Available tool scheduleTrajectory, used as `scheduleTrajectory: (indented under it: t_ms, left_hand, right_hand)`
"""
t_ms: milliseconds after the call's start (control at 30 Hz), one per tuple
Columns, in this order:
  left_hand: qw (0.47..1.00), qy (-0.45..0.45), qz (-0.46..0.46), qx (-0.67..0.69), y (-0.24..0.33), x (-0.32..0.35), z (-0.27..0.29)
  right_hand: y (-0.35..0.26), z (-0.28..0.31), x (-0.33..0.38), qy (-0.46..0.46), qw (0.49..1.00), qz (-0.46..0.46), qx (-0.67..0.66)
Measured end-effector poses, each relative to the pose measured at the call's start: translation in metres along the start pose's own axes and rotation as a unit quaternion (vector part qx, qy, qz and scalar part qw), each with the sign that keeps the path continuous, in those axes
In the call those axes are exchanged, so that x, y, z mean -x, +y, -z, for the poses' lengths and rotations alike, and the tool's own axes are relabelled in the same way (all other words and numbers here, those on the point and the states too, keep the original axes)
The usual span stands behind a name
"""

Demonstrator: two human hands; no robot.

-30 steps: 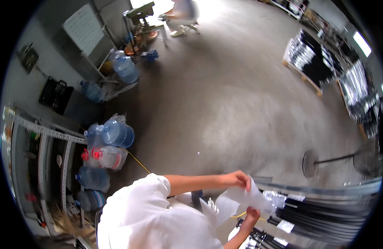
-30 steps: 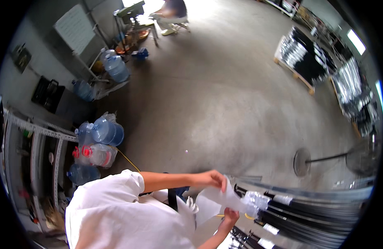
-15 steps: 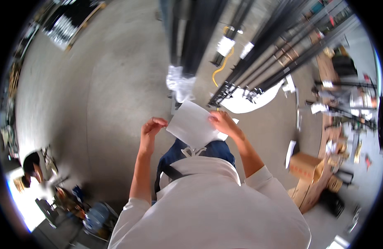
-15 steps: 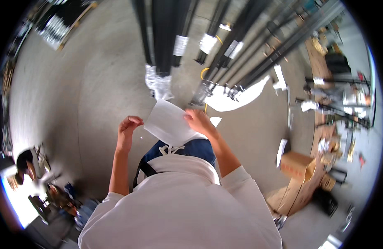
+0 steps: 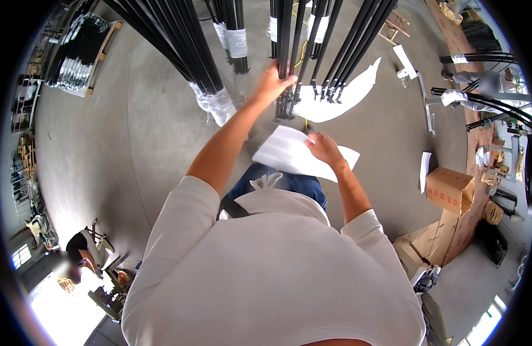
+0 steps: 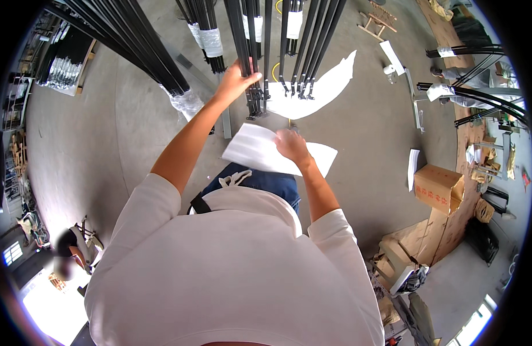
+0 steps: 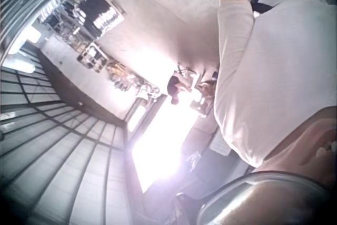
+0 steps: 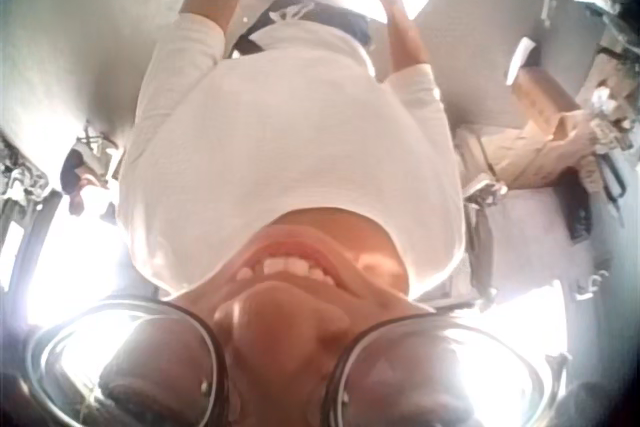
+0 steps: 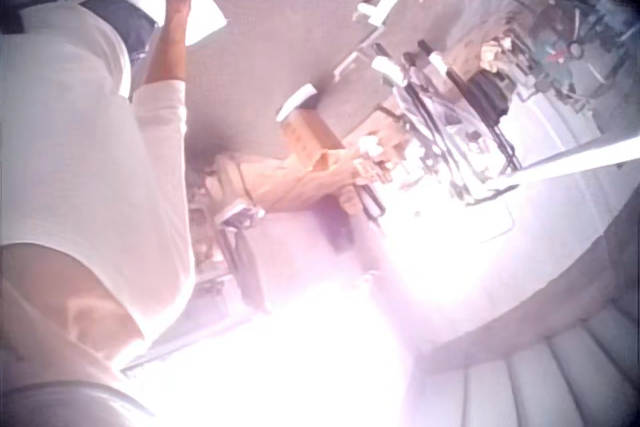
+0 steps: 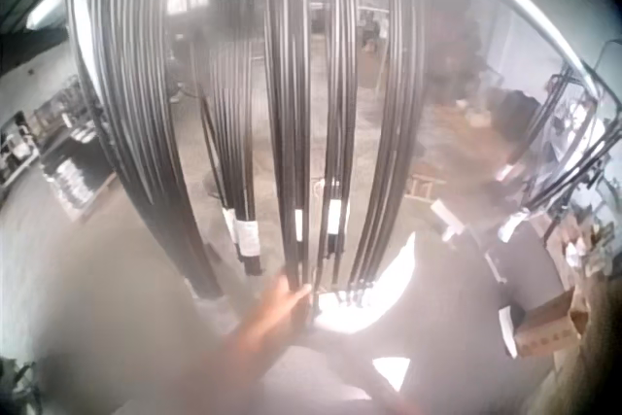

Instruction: The person wraps white paper and clear plastic film around the ends of multiple black metal poles. They retrieve paper from a cardboard box, fold it around the pole tips, and then apply a roll of plastic wrap to secure the paper and protect the ends.

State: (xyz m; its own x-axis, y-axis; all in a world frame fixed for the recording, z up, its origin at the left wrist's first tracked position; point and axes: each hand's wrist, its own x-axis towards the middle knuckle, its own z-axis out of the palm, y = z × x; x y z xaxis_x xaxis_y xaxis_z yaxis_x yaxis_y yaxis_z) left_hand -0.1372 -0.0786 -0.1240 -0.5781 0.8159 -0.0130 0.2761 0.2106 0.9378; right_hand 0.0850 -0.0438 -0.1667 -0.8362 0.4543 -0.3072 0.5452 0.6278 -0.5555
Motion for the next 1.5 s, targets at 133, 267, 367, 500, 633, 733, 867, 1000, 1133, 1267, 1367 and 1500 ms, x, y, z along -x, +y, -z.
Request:
scheduleTrajectory:
  t_ms: [133,267,367,500,633,733,867,1000,1133,1267,1367,1500]
  left_hand:
    - [0.999,-0.015,-0.016,-0.028,-0.016,0.001,-0.002]
    - [0.998,-0.058,0.004,0.032,-0.027,0.009,0.005]
    - [0.987,-0.122,0.015,0.106,-0.027,0.022,0.019]
    - [0.966,-0.165,0.022,0.200,-0.021,0.042,0.033]
    - [0.965,-0.164,0.029,0.203,-0.019,0.059,0.032]
    - [0.962,-0.172,0.027,0.210,-0.015,0.067,0.033]
    - [0.960,-0.172,0.039,0.220,-0.014,0.074,0.042]
    - [0.975,-0.123,0.024,0.182,-0.011,0.089,0.048]
    - [0.979,-0.145,-0.144,0.018,-0.019,0.088,0.049]
    - [0.957,-0.202,-0.138,0.159,-0.034,0.073,0.028]
    - [0.939,-0.244,-0.121,0.209,-0.028,0.083,0.026]
    - [0.940,-0.254,-0.086,0.211,-0.047,0.080,0.032]
  right_hand:
    - [0.020,-0.011,-0.013,-0.022,0.999,0.002,-0.046]
    - [0.033,-0.018,-0.032,0.011,0.990,0.125,-0.065]
    - [0.027,-0.017,-0.046,0.057,0.985,0.145,-0.068]
    - [0.000,0.002,-0.056,0.011,0.970,0.200,-0.137]
    - [-0.019,0.005,-0.054,-0.095,0.948,0.127,-0.277]
    - [-0.013,-0.005,-0.052,-0.130,0.904,0.100,-0.395]
    - [-0.019,0.000,-0.044,-0.170,0.901,0.024,-0.399]
    - [-0.026,0.000,-0.033,-0.095,0.903,0.050,-0.417]
    - [0.015,-0.024,-0.045,-0.071,0.893,0.088,-0.435]
    - [-0.019,0.001,-0.014,-0.033,0.840,0.115,-0.530]
    - [-0.020,0.009,0.001,-0.088,0.862,0.061,-0.495]
    - [-0.027,0.013,-0.021,-0.130,0.903,0.057,-0.405]
